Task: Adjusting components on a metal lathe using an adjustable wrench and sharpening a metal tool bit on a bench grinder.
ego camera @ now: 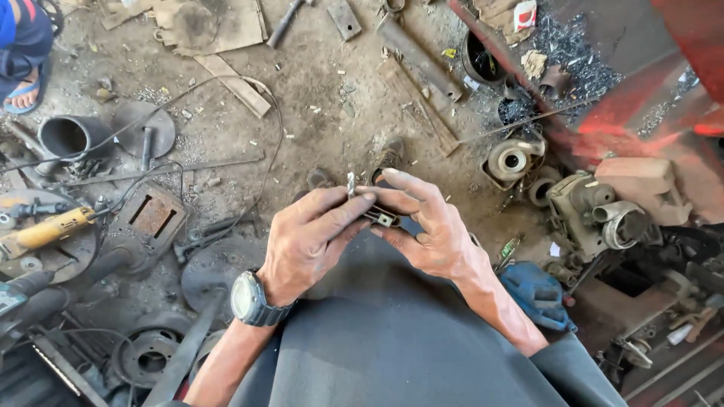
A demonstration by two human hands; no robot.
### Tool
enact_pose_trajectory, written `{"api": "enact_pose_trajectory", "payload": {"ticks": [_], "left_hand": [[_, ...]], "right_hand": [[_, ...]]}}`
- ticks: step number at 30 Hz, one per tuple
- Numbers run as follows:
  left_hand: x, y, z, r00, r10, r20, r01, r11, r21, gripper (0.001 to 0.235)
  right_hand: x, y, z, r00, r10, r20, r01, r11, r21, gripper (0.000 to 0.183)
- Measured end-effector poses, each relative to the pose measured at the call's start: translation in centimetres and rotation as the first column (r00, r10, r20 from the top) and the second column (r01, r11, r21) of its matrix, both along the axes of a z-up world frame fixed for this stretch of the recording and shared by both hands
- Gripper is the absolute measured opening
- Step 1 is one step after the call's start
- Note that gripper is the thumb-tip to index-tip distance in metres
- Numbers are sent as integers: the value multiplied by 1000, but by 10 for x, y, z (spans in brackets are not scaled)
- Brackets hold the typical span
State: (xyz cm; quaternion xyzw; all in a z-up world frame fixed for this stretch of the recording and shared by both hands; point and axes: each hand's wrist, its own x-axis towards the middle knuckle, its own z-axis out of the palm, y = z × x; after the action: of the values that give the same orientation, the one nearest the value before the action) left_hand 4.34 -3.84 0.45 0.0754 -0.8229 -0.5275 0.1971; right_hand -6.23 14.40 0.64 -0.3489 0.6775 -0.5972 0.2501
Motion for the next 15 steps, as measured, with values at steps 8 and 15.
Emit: {"api": "enact_pose_trajectory", "payload": {"ticks": [8, 15], "left_hand": [[6, -16, 7, 998, 57, 27, -59, 995, 86, 22], [-19, -24, 6, 978, 164, 125, -181, 974, 137, 16]], "right_hand": [[-2, -27, 5, 996, -89, 2, 89, 995, 42, 32], [-21, -50, -15, 907, -174, 384, 112, 978, 177, 34]]}}
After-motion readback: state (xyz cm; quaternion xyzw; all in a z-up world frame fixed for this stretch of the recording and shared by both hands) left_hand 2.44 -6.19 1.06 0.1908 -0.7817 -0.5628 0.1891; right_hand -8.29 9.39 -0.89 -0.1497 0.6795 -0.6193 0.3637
